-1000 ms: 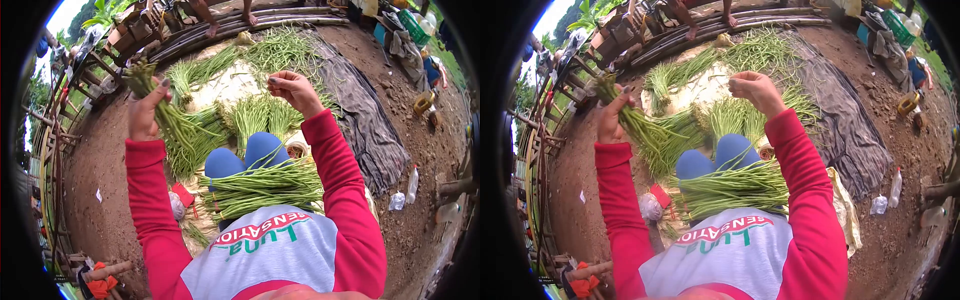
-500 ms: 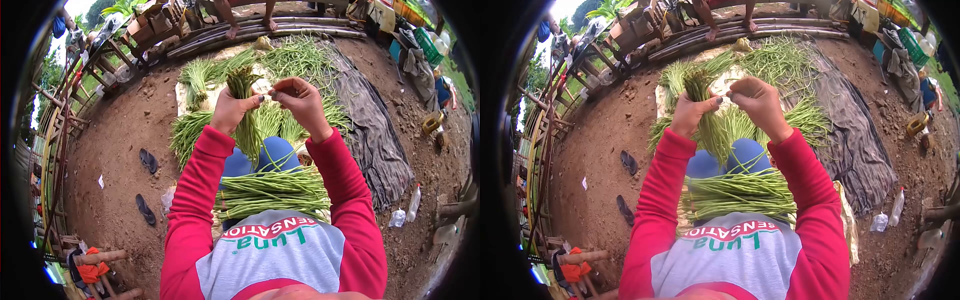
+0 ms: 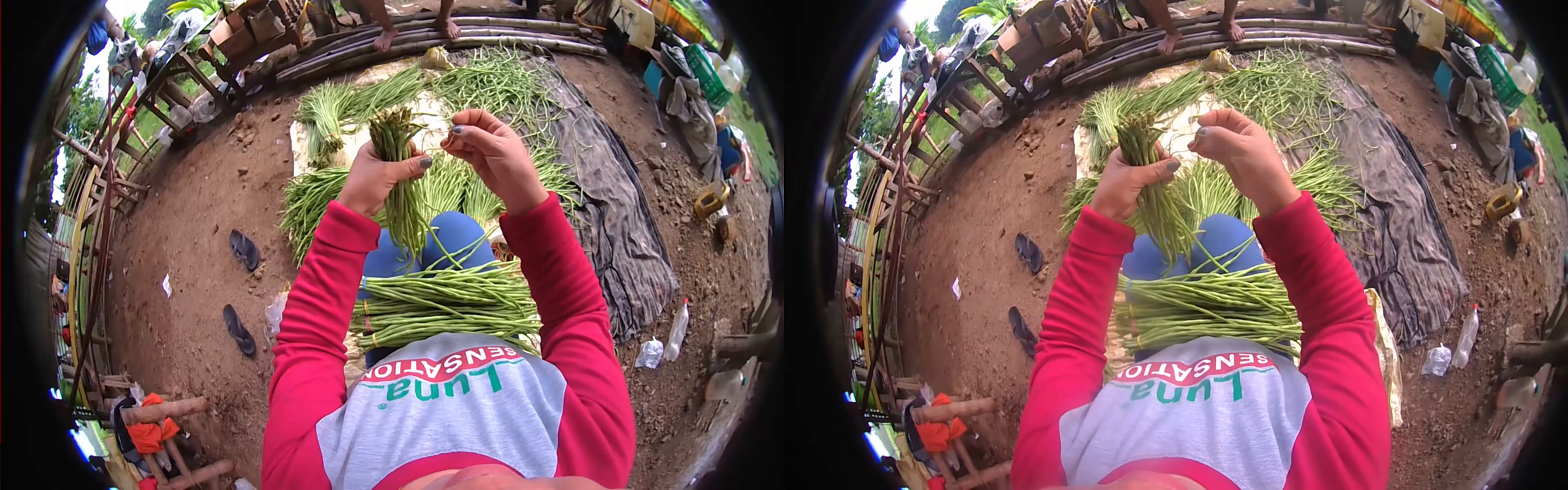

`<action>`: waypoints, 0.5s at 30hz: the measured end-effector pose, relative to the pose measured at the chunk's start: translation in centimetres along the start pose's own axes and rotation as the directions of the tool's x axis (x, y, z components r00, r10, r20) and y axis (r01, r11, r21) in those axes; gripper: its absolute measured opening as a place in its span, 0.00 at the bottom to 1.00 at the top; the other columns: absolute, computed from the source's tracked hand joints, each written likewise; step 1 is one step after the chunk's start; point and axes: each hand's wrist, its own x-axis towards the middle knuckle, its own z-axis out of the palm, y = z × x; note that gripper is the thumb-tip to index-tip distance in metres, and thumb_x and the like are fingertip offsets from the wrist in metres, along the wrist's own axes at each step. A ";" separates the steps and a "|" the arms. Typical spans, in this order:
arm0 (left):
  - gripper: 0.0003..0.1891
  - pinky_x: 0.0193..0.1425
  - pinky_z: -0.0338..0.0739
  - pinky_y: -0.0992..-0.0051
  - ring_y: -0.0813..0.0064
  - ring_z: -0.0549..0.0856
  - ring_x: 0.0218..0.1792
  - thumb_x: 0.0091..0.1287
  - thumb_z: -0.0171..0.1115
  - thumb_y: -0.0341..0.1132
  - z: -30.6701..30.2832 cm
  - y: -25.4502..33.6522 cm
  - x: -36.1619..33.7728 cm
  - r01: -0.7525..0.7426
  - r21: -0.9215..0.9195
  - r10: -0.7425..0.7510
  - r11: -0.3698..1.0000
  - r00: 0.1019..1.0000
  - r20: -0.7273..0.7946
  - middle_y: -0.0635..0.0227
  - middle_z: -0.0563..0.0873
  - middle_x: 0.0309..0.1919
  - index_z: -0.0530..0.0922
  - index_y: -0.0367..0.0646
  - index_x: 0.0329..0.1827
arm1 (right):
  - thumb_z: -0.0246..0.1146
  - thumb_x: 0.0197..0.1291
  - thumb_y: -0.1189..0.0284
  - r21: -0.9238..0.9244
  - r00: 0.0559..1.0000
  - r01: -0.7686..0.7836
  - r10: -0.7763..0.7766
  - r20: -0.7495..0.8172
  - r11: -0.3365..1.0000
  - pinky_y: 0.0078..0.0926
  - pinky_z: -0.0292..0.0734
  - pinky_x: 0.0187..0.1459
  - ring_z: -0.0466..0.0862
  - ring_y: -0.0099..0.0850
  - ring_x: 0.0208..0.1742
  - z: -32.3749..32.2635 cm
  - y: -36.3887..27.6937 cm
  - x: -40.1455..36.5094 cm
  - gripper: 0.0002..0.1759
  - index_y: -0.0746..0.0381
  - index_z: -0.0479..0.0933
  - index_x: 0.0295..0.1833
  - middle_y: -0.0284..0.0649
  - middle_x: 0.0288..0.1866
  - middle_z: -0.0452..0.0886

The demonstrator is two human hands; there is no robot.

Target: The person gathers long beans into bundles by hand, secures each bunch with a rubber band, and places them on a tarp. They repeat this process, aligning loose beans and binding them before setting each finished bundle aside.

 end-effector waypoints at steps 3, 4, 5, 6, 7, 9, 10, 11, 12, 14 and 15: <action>0.10 0.42 0.84 0.77 0.80 0.87 0.38 0.64 0.74 0.27 0.1 0.7 -0.1 0.022 -0.119 -0.018 0.993 0.999 0.038 0.64 0.90 0.45 0.83 0.38 0.46 | 0.66 0.64 0.76 -0.118 0.999 0.033 -0.037 -0.034 0.992 0.27 0.81 0.53 0.88 0.29 0.48 -0.1 0.4 -0.2 0.14 0.65 0.76 0.54 0.38 0.45 0.84; 0.10 0.42 0.84 0.77 0.80 0.87 0.38 0.64 0.74 0.27 -0.2 0.6 0.1 0.030 -0.123 -0.026 0.992 0.999 0.034 0.64 0.90 0.45 0.83 0.38 0.46 | 0.66 0.64 0.75 -0.165 0.997 0.043 -0.053 -0.052 0.985 0.27 0.81 0.53 0.88 0.30 0.48 0.1 0.4 -0.4 0.14 0.66 0.76 0.54 0.38 0.46 0.84; 0.11 0.42 0.84 0.78 0.80 0.87 0.38 0.65 0.74 0.27 -0.7 0.6 0.3 0.032 -0.117 -0.028 0.993 0.999 0.032 0.64 0.90 0.47 0.83 0.38 0.49 | 0.66 0.64 0.75 -0.227 0.996 0.053 -0.069 -0.062 0.973 0.27 0.81 0.53 0.88 0.30 0.48 0.2 0.4 -0.5 0.14 0.67 0.76 0.53 0.40 0.47 0.84; 0.12 0.42 0.83 0.78 0.80 0.87 0.39 0.66 0.73 0.28 -1.0 0.5 0.4 0.033 -0.111 -0.030 0.993 0.999 0.031 0.63 0.90 0.49 0.84 0.38 0.51 | 0.66 0.64 0.75 -0.224 0.996 0.044 -0.060 -0.065 0.974 0.27 0.81 0.53 0.88 0.30 0.48 0.3 0.3 -0.6 0.14 0.67 0.76 0.53 0.40 0.47 0.84; 0.12 0.42 0.83 0.78 0.80 0.87 0.39 0.66 0.73 0.28 -1.2 0.4 0.4 0.039 -0.113 -0.036 0.993 0.999 0.027 0.63 0.90 0.49 0.84 0.38 0.51 | 0.66 0.64 0.76 -0.208 0.996 0.043 -0.057 -0.062 0.977 0.27 0.81 0.54 0.88 0.30 0.48 0.5 0.2 -0.8 0.14 0.68 0.76 0.53 0.40 0.46 0.84; 0.14 0.44 0.83 0.78 0.79 0.87 0.40 0.67 0.72 0.29 -1.4 0.4 0.6 0.034 -0.096 -0.033 0.995 0.999 0.017 0.63 0.90 0.49 0.84 0.37 0.53 | 0.65 0.65 0.76 -0.156 0.998 0.025 -0.033 -0.047 0.987 0.27 0.82 0.53 0.88 0.30 0.48 1.0 -0.3 -0.9 0.13 0.67 0.76 0.53 0.41 0.44 0.85; 0.14 0.45 0.82 0.77 0.79 0.87 0.40 0.67 0.72 0.29 -1.3 0.5 0.6 0.031 -0.088 -0.030 0.996 0.999 0.013 0.63 0.90 0.49 0.84 0.36 0.55 | 0.65 0.65 0.76 -0.156 0.998 0.023 -0.031 -0.048 0.988 0.27 0.82 0.53 0.88 0.30 0.48 0.8 -0.1 -0.9 0.13 0.67 0.76 0.53 0.41 0.44 0.85; 0.14 0.45 0.82 0.77 0.79 0.87 0.40 0.67 0.72 0.29 -1.1 0.5 0.5 0.033 -0.089 -0.032 0.995 0.999 0.012 0.63 0.90 0.49 0.84 0.36 0.55 | 0.64 0.67 0.76 -0.051 1.000 -0.006 0.005 -0.013 0.999 0.26 0.82 0.52 0.88 0.29 0.47 0.7 0.1 -0.8 0.11 0.67 0.77 0.53 0.42 0.45 0.85; 0.14 0.45 0.83 0.77 0.78 0.87 0.41 0.67 0.72 0.28 -0.5 0.8 0.3 0.026 -0.092 -0.024 0.995 1.000 0.013 0.62 0.90 0.49 0.84 0.36 0.54 | 0.63 0.68 0.76 0.053 0.999 -0.039 0.037 0.027 0.998 0.25 0.82 0.52 0.87 0.28 0.45 0.8 0.1 -0.8 0.10 0.66 0.77 0.53 0.43 0.47 0.86; 0.13 0.45 0.83 0.76 0.77 0.88 0.42 0.67 0.72 0.27 -0.5 0.5 0.2 0.018 -0.097 -0.017 0.995 1.000 0.012 0.62 0.90 0.48 0.84 0.36 0.53 | 0.62 0.70 0.76 0.083 0.995 -0.090 0.086 0.044 0.992 0.26 0.83 0.51 0.87 0.27 0.42 1.5 0.7 -1.1 0.09 0.65 0.78 0.54 0.42 0.47 0.86; 0.13 0.46 0.83 0.76 0.76 0.88 0.43 0.68 0.71 0.27 -0.7 0.0 0.3 0.029 -0.065 -0.026 0.997 0.999 0.044 0.60 0.89 0.49 0.83 0.36 0.53 | 0.60 0.72 0.76 0.113 0.989 -0.138 0.132 0.063 0.984 0.27 0.84 0.50 0.87 0.27 0.39 2.1 1.1 -1.2 0.09 0.64 0.78 0.55 0.41 0.47 0.87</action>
